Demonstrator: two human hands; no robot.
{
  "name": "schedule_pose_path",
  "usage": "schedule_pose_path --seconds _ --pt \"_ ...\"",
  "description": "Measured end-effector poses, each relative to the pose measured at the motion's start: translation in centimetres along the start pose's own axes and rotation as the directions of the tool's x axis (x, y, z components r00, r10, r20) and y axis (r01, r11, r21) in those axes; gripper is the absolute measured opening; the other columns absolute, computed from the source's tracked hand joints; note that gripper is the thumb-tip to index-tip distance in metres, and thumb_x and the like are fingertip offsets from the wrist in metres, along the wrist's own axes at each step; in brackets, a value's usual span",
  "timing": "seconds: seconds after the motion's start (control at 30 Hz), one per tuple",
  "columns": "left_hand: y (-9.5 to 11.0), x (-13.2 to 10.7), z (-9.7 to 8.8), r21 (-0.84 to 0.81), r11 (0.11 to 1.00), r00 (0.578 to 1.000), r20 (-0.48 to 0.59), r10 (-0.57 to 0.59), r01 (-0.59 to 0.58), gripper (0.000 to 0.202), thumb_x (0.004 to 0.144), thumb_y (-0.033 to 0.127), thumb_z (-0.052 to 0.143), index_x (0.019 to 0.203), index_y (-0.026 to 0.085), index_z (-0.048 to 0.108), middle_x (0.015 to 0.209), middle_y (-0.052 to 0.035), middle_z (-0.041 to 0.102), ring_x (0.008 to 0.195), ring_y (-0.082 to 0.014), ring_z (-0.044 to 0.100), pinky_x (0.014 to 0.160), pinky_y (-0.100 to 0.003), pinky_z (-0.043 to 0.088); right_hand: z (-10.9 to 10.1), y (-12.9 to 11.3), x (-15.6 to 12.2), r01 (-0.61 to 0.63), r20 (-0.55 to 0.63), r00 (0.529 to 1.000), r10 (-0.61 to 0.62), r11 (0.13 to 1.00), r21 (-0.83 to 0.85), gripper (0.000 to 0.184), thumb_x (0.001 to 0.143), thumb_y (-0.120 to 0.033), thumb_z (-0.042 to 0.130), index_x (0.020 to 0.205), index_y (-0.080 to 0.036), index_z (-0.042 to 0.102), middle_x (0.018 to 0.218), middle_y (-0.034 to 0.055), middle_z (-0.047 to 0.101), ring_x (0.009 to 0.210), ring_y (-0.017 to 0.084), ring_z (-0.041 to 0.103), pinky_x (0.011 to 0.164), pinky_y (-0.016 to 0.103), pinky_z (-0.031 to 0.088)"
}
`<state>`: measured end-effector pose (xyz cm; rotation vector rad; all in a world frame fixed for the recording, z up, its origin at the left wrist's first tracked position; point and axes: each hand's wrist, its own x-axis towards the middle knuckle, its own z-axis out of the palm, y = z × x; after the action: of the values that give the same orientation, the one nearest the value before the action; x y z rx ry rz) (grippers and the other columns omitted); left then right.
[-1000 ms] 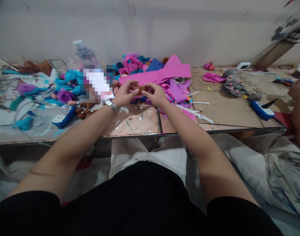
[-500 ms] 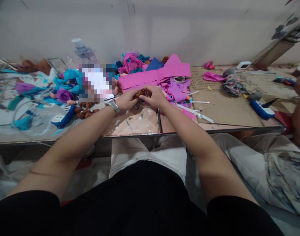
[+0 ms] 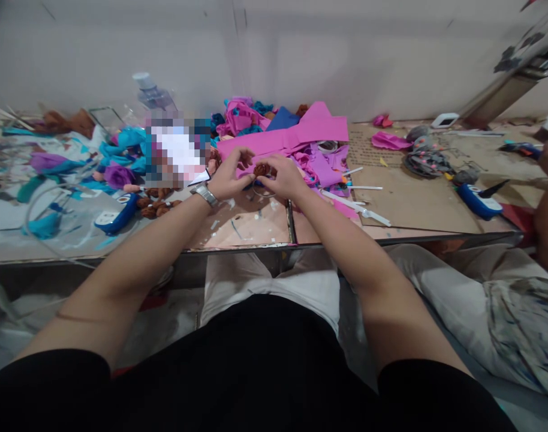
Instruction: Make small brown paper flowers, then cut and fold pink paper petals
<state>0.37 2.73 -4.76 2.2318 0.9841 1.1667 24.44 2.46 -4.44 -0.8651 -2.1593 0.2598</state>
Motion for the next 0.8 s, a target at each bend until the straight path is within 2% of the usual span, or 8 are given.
schedule_pose_path --seconds 0.13,0.27,0.4,0.5,0.67,0.8 --pt "0.48 -0.23 0.32 -0.058 0.998 0.999 0.029 -0.034 0.035 0.066 0.085 0.050 0.085 0.140 0.025 0.061 0.118 -0.0120 0.073 0.105 -0.0288 0.072 0.100 -0.048 0.062 0.08 -0.16 0.00 0.008 -0.006 1.000 -0.008 1.000 0.009 0.042 0.097 -0.049 0.079 0.127 -0.020 0.082 0.115 0.0144 0.083 0.105 0.034 0.073 0.102 0.051 0.059" --pt "0.77 -0.37 0.65 -0.089 0.995 0.997 0.060 -0.045 0.050 0.077 0.086 0.053 0.086 0.150 0.022 0.055 0.123 -0.0133 0.075 0.105 -0.0280 0.076 0.097 -0.045 0.064 0.28 -0.15 -0.06 0.009 -0.035 0.999 -0.008 0.999 0.033 0.051 0.094 -0.047 0.080 0.137 -0.021 0.078 0.127 0.0160 0.082 0.112 0.036 0.073 0.106 0.053 0.060" --pt "0.80 -0.31 0.67 -0.092 0.995 0.998 0.050 -0.038 0.042 0.072 0.087 0.045 0.084 0.150 0.022 0.056 0.123 -0.0133 0.076 0.105 -0.0266 0.076 0.095 -0.043 0.065 0.38 -0.09 -0.10 0.004 -0.070 0.998 0.001 0.998 0.063 0.054 0.093 -0.047 0.080 0.139 -0.019 0.074 0.124 0.0153 0.081 0.105 0.034 0.073 0.101 0.052 0.061" --pt "0.72 -0.25 0.55 -0.065 0.998 0.999 0.035 -0.021 0.023 0.067 0.085 0.040 0.081 0.146 0.021 0.061 0.123 -0.0140 0.078 0.106 -0.0273 0.077 0.098 -0.045 0.064 0.39 -0.10 -0.11 -0.038 -0.073 0.996 0.045 0.996 0.084 0.051 0.094 -0.051 0.081 0.134 -0.021 0.075 0.119 0.0129 0.080 0.094 0.030 0.071 0.092 0.049 0.063" --pt "0.59 -0.23 0.40 -0.028 0.999 0.999 0.021 -0.036 0.036 0.056 0.086 0.042 0.078 0.138 0.023 0.072 0.127 -0.0137 0.082 0.111 -0.0298 0.078 0.103 -0.048 0.064 0.43 -0.30 -0.10 -0.082 -0.079 0.992 0.095 0.985 0.151 0.051 0.094 -0.056 0.081 0.131 -0.023 0.074 0.112 0.0105 0.080 0.083 0.027 0.070 0.083 0.047 0.063" --pt "0.81 -0.27 0.21 -0.031 0.999 1.000 0.000 -0.022 0.022 0.059 0.086 0.046 0.080 0.140 0.023 0.074 0.124 -0.0135 0.083 0.106 -0.0297 0.078 0.101 -0.048 0.064 0.54 -0.37 -0.09 -0.099 -0.108 0.986 0.127 0.967 0.234 0.050 0.094 -0.059 0.079 0.128 -0.024 0.071 0.110 0.0090 0.081 0.080 0.024 0.071 0.079 0.043 0.062"
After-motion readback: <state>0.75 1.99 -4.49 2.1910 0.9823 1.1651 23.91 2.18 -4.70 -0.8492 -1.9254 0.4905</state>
